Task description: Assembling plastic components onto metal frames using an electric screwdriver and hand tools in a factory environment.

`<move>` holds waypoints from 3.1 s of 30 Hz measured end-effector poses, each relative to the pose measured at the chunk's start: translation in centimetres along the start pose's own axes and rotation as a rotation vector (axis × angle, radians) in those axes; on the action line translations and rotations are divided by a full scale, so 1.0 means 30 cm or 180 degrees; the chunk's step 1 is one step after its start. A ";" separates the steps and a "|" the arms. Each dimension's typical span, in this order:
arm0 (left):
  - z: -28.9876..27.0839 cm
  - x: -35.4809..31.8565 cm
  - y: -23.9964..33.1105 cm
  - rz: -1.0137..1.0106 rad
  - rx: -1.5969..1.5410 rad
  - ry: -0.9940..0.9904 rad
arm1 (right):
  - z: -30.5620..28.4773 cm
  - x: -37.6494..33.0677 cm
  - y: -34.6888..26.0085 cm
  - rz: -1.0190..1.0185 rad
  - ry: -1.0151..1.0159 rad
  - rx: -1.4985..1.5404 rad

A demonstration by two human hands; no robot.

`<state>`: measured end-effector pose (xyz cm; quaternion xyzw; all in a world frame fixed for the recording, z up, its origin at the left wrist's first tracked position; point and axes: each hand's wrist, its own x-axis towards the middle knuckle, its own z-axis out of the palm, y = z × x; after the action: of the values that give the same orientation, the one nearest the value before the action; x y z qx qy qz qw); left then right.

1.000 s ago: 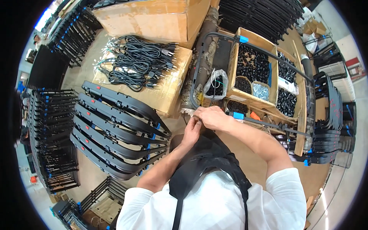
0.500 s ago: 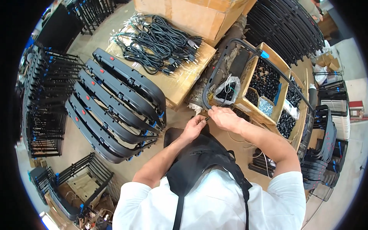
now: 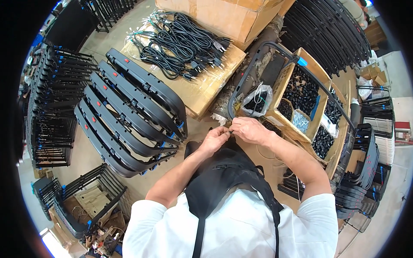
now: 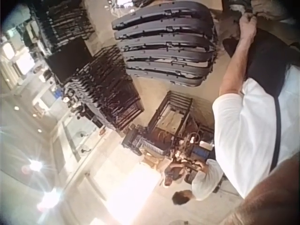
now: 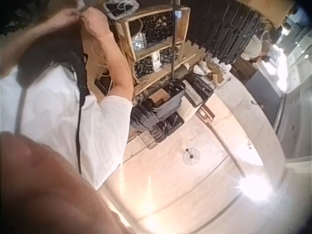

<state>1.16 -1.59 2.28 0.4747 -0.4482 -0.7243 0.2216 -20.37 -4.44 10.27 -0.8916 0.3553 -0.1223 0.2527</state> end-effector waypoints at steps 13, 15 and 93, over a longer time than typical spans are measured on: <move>0.016 0.020 -0.007 -0.0322 -0.0395 -0.0080 | 0.047 -0.021 -0.016 0.0540 -0.0292 -0.0375; 0.015 0.031 -0.024 -0.0183 -0.0119 0.0104 | 0.095 -0.051 -0.036 0.0773 -0.0149 -0.0419; 0.141 0.410 0.291 0.2043 0.4624 -0.1038 | 0.382 0.130 -0.541 0.5080 0.1549 0.0271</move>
<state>-9.05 -13.27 4.40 0.2367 -0.9477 -0.2136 -0.0131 -3.75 7.08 9.50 -0.3106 0.9199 -0.1091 0.2132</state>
